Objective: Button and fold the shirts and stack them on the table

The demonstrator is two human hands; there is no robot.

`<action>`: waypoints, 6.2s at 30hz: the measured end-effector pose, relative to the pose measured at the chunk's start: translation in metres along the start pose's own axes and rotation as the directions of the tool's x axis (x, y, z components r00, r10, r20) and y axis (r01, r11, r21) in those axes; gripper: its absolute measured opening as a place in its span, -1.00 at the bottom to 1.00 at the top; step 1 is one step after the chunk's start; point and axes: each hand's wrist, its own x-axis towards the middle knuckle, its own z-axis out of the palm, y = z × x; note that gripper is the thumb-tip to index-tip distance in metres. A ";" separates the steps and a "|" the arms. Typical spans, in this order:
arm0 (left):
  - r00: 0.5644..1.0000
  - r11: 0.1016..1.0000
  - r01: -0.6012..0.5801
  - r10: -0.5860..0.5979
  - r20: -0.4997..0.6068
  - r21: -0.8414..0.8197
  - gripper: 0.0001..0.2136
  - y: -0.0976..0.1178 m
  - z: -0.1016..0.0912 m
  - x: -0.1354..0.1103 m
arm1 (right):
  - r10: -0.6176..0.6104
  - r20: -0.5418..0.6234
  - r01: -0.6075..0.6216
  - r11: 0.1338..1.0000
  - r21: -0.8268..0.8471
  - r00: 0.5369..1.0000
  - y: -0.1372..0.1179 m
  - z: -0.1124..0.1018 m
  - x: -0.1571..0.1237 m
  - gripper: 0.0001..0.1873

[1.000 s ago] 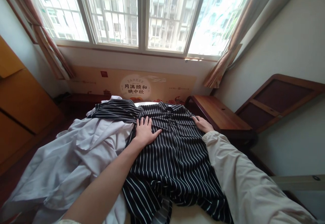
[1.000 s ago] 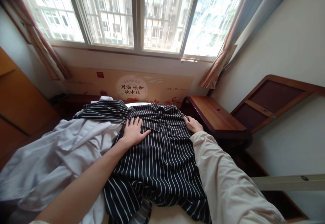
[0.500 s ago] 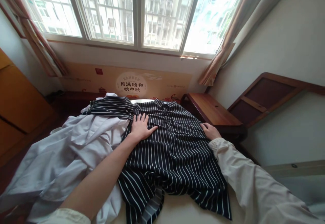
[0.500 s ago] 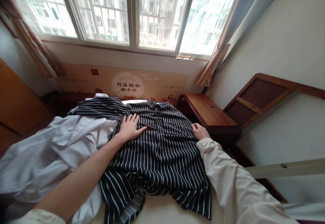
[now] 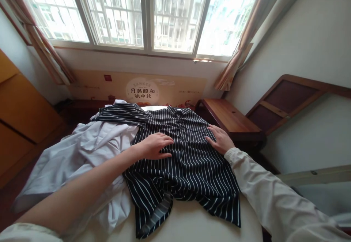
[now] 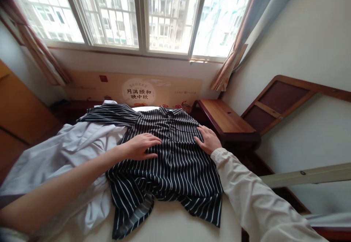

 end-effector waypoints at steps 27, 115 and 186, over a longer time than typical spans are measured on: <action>0.280 0.361 0.925 -0.857 -0.433 -0.116 -0.61 -0.164 -0.131 -0.075 | -0.129 0.296 0.128 0.992 0.021 0.946 -0.063 0.028 -0.007 -0.12; 0.989 0.995 -0.098 0.099 0.109 -0.020 -0.12 0.009 0.021 -0.030 | -0.188 -0.168 0.219 0.957 0.192 0.968 -0.042 -0.011 0.001 -0.72; 0.428 0.436 0.866 -0.899 -0.087 -0.245 -0.59 -0.204 -0.020 0.083 | 0.484 -0.008 -0.439 0.800 0.408 0.875 -0.050 0.082 0.212 -0.51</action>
